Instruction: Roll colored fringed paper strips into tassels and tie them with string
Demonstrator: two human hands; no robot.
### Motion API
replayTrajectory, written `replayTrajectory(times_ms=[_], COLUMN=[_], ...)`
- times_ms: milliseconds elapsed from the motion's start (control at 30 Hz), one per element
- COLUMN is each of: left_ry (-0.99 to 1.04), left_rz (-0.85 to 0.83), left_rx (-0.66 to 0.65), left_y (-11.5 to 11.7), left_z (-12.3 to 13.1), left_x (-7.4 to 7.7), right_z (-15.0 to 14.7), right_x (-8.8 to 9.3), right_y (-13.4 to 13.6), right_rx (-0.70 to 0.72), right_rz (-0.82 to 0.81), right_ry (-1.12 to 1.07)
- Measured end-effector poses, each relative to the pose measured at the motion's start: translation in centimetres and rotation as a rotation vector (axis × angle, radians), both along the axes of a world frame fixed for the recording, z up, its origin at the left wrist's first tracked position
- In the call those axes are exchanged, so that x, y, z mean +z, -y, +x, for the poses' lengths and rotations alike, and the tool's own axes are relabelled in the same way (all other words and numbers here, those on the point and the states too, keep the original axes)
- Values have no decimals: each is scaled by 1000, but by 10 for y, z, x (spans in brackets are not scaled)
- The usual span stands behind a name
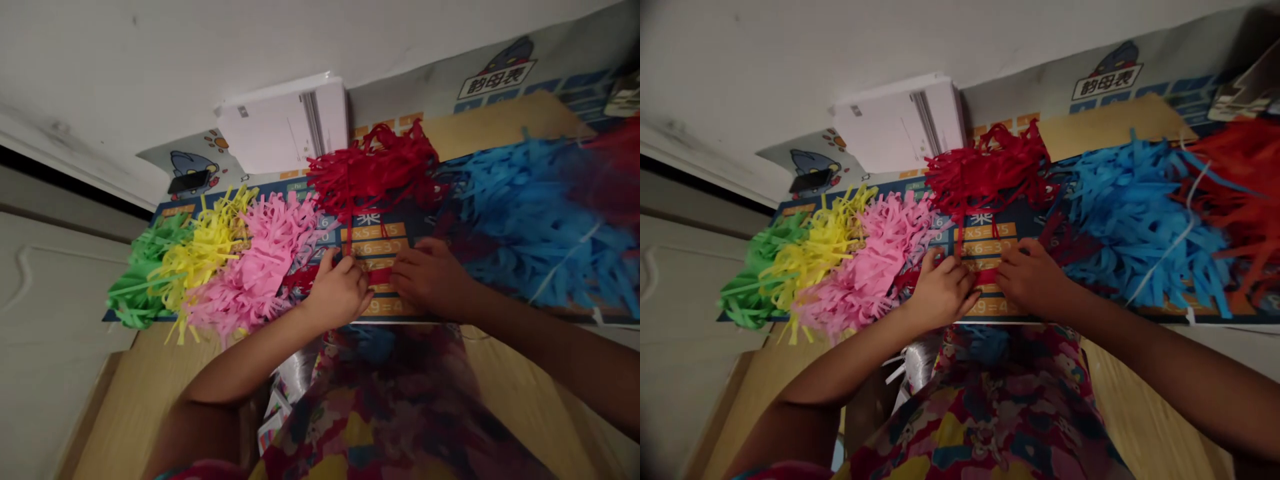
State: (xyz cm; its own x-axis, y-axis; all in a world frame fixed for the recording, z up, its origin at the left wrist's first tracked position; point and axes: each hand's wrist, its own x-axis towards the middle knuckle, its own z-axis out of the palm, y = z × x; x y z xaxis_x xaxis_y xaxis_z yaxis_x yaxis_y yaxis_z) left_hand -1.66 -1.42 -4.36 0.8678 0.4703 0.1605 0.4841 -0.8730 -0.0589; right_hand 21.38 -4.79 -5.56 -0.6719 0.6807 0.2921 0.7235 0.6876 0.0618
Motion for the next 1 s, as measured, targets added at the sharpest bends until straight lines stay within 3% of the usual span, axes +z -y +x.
replayTrajectory(times_ms=[200,300,400,533,633,767,1000], left_ry=[105,166,256,347,359,392,404], left_rz=[33,76,100,-25,-153,-303,-336], left_rx=[82,100,83,112,197,312,385], left_y=[-1,1,4,4,2,-1,-3], left_z=[5,-1,-13,-27,-30,-25,-17], left_x=[-8,-16,-24,-29,-27,-24,-25], right_z=[-6,-15,-13,10,24,27,20], right_x=[3,5,-4,-27,-37,-39,-31], right_y=[-13,-5,2,4,2,-3,-13], right_rx=[-148,-123,-99,-101,-162,-254,-378], right_rz=[-73,-44,0,35,-87,-285,-424], right_ry=[-101,-36,-36,-236,-379,-436,-385])
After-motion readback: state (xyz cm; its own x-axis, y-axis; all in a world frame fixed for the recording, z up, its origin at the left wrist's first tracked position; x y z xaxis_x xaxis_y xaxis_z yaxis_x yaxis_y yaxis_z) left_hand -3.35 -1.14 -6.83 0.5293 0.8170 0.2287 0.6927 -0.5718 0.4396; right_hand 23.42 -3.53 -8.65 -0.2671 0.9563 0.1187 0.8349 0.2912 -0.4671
